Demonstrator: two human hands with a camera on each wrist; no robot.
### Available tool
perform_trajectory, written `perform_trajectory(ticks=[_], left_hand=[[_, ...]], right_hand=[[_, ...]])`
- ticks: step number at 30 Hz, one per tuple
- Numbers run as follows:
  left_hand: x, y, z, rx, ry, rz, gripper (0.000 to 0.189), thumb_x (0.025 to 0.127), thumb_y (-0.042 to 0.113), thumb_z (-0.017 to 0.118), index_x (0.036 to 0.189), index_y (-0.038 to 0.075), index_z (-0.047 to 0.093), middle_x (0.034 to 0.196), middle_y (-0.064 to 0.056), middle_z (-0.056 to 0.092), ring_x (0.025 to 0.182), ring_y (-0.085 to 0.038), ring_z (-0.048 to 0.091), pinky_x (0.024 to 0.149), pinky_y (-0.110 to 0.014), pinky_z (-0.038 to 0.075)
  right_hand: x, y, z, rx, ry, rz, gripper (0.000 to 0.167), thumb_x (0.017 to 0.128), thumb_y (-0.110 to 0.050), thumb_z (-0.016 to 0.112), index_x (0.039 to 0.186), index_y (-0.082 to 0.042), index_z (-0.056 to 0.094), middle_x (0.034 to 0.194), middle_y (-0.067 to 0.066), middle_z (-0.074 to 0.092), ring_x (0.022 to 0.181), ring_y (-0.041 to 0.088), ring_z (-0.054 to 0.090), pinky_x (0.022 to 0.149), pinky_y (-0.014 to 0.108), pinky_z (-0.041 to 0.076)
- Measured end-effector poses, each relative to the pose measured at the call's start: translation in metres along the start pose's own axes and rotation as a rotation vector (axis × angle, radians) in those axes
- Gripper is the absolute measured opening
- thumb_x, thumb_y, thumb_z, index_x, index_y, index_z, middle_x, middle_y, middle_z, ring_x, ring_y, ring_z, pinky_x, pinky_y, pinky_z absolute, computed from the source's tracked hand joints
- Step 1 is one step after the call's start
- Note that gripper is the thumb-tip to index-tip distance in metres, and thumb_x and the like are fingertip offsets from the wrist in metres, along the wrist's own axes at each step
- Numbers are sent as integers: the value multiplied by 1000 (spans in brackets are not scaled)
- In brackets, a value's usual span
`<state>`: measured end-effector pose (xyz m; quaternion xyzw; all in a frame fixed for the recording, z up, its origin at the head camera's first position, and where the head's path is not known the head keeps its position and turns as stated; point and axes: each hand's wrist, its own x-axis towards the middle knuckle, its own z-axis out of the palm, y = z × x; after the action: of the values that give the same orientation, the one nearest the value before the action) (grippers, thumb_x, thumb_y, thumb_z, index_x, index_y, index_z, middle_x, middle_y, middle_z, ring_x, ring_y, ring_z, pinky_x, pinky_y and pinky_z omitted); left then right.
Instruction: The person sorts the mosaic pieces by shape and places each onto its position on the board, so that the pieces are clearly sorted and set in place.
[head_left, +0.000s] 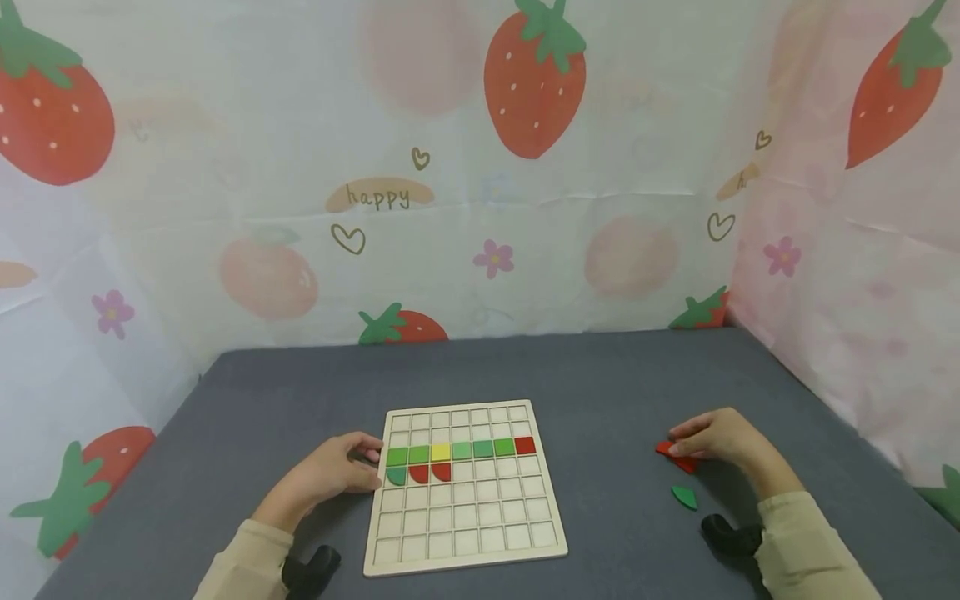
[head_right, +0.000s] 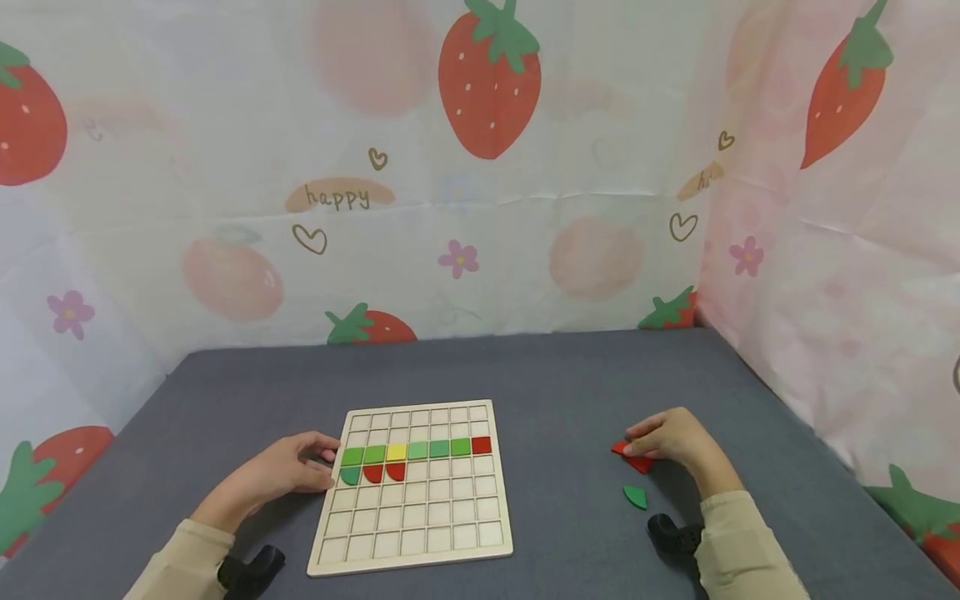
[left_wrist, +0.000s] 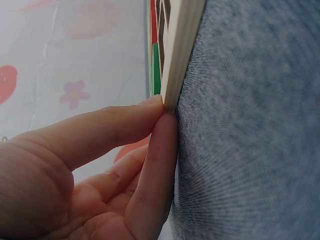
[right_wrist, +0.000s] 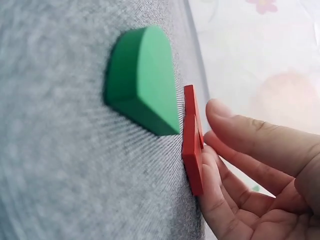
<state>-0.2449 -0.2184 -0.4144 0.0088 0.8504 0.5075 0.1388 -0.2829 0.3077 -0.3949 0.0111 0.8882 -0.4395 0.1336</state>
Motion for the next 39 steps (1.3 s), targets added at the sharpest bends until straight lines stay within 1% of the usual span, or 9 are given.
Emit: perform_trajectory(ticks=[4,7,10,13,16,23,29,35,39], left_hand=[[0,1,0,-6,-9,11,57,81,-6,73,133,-12,50,111,-15,53,89,-16,60,78,-33,57],[0,2,0,-3,-6,11,57,81,-6,73,132,-11,50,110,-15,53,89,-16,61,77,-33,57],[0,3,1,2,3,13,57,80,-6,74,132,-11,51,110,-15,53,90,-16,61,77,-32,56],[0,3,1,5,6,14,57,80,-6,74,132,-11,51,109,-15,54,89,-16,61,76,-32,56],[0,3,2,6,12,10,58,79,-7,74,132,-11,51,109,-15,54,88,-16,60,76,-32,56],[1,3,2,8,20,8,58,79,-7,74,132,-11,51,109,-15,54,89,-16,61,76,-32,57],[2,2,1,15,12,9,59,80,-6,74,133,-11,50,110,-15,54,89,-16,61,76,-32,56],[2,0,0,15,9,5,58,80,-6,74,133,-11,50,110,-16,54,88,-16,60,75,-32,56],[1,-1,0,12,8,8,58,81,-6,73,133,-11,50,111,-16,54,89,-16,60,76,-32,56]], right_hand=[[2,-1,1,-94,35,6,37,79,-16,84,109,4,74,101,11,75,76,8,63,69,26,52],[4,-1,1,-163,60,5,36,77,-19,85,106,1,76,99,9,74,78,9,58,69,25,48],[5,-1,2,-187,72,12,32,76,-19,85,102,-1,78,96,9,74,78,11,57,69,26,46],[5,-1,4,-185,73,18,28,76,-17,85,98,-1,78,91,5,73,75,12,57,67,27,47],[4,-1,5,-165,74,16,25,76,-13,84,95,1,76,86,3,71,73,13,58,65,28,48],[2,-4,6,-66,54,21,18,78,-4,81,92,3,70,84,5,69,72,14,63,66,30,55],[0,-6,5,1,39,0,19,82,-4,77,97,5,68,83,2,72,75,13,68,68,32,58],[-1,-10,8,120,28,-19,20,84,-2,76,101,8,68,83,1,72,77,12,72,71,32,60],[-3,-16,10,155,13,-44,27,84,-2,76,106,12,67,86,3,73,80,14,73,74,33,61]])
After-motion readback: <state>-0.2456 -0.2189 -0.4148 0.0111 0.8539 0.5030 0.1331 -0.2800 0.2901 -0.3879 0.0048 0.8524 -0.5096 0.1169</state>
